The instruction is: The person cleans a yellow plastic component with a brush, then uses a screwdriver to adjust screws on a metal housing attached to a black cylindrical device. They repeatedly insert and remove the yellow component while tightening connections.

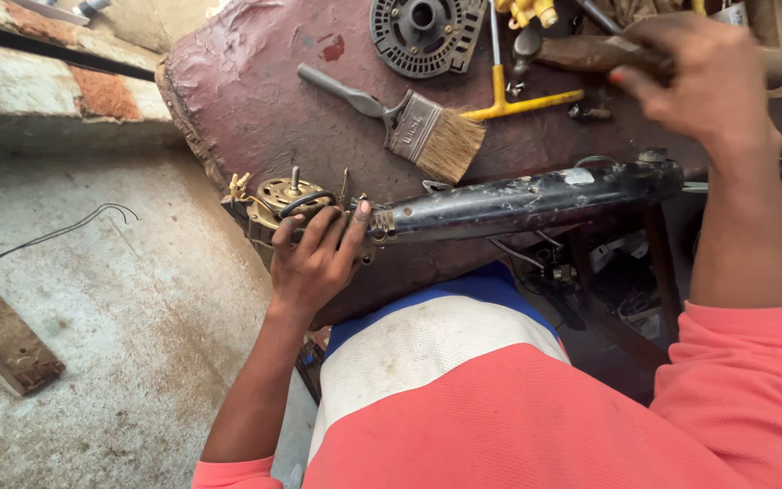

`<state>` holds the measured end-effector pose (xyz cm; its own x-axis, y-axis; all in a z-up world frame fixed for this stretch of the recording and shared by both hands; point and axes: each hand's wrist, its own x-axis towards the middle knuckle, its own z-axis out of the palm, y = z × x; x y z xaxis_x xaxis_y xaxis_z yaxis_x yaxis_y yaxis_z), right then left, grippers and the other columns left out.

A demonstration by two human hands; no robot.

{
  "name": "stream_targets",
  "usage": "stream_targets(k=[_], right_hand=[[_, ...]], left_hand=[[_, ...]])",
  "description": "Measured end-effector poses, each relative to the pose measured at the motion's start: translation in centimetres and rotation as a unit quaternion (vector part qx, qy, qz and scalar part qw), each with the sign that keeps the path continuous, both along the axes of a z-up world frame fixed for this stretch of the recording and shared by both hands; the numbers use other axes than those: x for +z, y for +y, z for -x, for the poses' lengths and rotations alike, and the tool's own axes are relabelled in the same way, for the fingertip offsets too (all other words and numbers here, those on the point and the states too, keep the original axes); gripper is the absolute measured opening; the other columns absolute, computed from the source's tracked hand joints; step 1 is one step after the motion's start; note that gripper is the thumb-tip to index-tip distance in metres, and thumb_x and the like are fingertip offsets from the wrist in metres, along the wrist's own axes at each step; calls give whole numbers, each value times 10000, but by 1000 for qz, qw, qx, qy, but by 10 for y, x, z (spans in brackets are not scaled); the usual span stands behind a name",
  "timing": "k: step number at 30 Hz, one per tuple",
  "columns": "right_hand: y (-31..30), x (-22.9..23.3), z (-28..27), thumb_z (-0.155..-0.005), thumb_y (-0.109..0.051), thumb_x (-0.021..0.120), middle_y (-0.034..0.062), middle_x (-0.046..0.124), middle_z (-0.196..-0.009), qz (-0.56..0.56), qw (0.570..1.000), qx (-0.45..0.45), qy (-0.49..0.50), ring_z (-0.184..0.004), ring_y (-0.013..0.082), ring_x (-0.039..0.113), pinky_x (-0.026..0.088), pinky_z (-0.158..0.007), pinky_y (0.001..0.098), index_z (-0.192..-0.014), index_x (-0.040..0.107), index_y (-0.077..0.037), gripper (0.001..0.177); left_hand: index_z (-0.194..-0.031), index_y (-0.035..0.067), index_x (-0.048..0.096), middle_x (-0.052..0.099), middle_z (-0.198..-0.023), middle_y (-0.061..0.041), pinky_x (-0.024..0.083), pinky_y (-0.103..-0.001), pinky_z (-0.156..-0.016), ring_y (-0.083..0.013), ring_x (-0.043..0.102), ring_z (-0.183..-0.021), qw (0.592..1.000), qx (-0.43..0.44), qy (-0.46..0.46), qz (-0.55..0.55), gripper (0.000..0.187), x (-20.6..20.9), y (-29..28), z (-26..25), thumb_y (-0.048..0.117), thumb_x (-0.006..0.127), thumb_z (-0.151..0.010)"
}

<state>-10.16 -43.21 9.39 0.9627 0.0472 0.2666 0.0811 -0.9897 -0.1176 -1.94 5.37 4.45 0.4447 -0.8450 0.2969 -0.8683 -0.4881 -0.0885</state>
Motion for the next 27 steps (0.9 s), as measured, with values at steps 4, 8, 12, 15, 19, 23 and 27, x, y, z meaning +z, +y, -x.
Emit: stream_targets(k=[4, 8, 12, 15, 19, 23, 27], right_hand=[[-6, -16, -16, -990, -215, 893, 105, 738, -940, -18, 999, -16, 21, -834, 266, 715, 573, -768, 379, -1091, 783, -63, 213], [-17, -53, -50, -984, -231, 832, 56, 745, -858, 31, 999, -2, 45, -782, 240, 704, 552, -690, 365, -1084, 795, -105, 164], [-40, -86, -69, -961, -293, 800, 70, 751, -894, 27, 996, 0, 88, -772, 247, 703, 541, -661, 378, -1109, 799, -124, 225], [-50, -98, -74, -953, -326, 805, 97, 750, -917, -6, 993, -28, 117, -805, 273, 708, 555, -738, 414, -1113, 794, -117, 263], [-46, -99, -65, -857, -260, 821, 127, 759, -953, -25, 993, -71, 95, -876, 337, 718, 564, -751, 444, -1095, 797, -110, 282], [-31, -104, -69, -777, -187, 856, 183, 749, -1011, 13, 998, -61, 6, -889, 394, 708, 554, -726, 471, -1082, 746, -27, 362], [-24, -100, -70, -813, -156, 820, 178, 740, -1003, -2, 986, -137, 92, -845, 338, 691, 543, -699, 423, -1062, 732, -12, 301]], left_hand=[[-1454, 224, 636, 772, -1030, 51, 245, -413, -1134, -100, 637, -1166, 1000, 2, 10, -3, 478, 0, 0, 2, 308, 708, -989], [-1468, 222, 624, 774, -1065, 50, 213, -425, -1161, -109, 632, -1185, 1000, 1, 18, -25, 531, 5, -1, 1, 303, 728, -953], [-1493, 229, 599, 759, -1081, 76, 148, -447, -1189, -84, 624, -1206, 998, 17, -3, -53, 560, 17, -5, 1, 261, 718, -946], [-1508, 231, 577, 751, -1110, 84, 109, -460, -1205, -72, 616, -1228, 998, 33, -1, -58, 547, 23, -3, 5, 248, 694, -973], [-1542, 248, 537, 738, -1148, 98, 73, -470, -1213, -63, 598, -1268, 997, 58, -5, -52, 517, 23, -5, 13, 249, 654, -1039], [-1559, 249, 514, 741, -1212, 89, 39, -468, -1227, -68, 582, -1304, 996, 69, -3, -51, 501, 23, -4, 17, 270, 618, -1069], [-1563, 259, 515, 706, -1325, 79, 4, -481, -1239, -62, 532, -1373, 994, 72, -11, -76, 496, 18, 3, 23, 275, 593, -1074]])
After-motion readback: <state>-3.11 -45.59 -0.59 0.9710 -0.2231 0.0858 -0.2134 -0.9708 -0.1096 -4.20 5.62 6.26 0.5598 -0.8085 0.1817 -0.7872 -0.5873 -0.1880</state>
